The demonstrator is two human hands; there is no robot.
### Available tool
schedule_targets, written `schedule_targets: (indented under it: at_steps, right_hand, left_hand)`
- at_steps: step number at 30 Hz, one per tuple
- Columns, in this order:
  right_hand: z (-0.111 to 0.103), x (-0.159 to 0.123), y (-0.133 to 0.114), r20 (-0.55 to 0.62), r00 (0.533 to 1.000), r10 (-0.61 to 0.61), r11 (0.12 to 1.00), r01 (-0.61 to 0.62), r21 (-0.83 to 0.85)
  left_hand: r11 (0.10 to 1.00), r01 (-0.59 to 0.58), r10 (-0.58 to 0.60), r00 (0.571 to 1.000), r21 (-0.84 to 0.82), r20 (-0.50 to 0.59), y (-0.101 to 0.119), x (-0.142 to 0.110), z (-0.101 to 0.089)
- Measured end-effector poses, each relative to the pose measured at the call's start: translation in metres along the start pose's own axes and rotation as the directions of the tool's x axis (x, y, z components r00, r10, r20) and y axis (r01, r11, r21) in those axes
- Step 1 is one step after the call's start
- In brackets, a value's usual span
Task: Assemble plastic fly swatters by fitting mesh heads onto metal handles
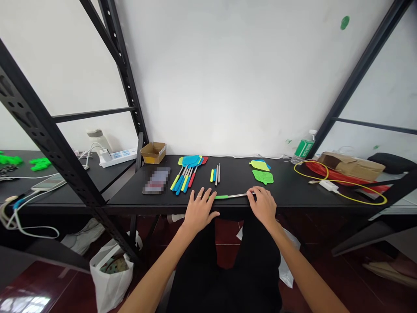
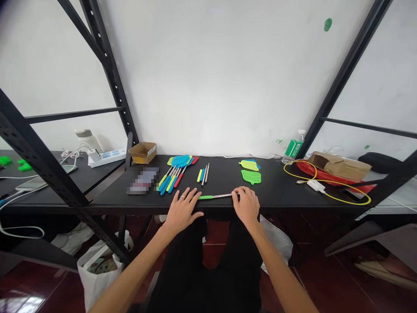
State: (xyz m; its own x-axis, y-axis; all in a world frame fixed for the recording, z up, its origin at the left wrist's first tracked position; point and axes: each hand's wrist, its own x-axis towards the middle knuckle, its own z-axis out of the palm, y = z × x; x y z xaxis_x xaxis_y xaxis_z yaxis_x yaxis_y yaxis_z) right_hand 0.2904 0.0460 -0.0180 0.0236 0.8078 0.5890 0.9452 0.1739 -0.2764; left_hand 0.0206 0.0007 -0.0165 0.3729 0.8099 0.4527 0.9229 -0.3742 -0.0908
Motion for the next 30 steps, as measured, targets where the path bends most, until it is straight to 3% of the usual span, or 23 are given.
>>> schedule_targets:
  at_steps: [5, 9, 30]
  right_hand:
    - [0.0043, -0.0087, -0.0043, -0.102, 0.988, -0.113, 0.994, 0.113, -0.01]
    - [0.0074, -0.0107, -0.0021, -0.077, 0.985, -0.157, 0.987, 0.153, -0.049]
    - [0.0026, -0.0061, -0.0032, 0.033, 0.997, -0.074, 0.997, 0.075, -0.025]
  left_hand:
    - [1.0, -0.001, 0.001, 1.0, -0.002, 0.0, -0.0005, -0.0002, 0.0005]
    - [1.0, -0.004, 0.004, 1.0, -0.001, 0.0, -0.0008, 0.0, 0.0009]
    - [1.0, -0.001, 0.002, 1.0, 0.008, -0.022, -0.0003, -0.0008, 0.0031]
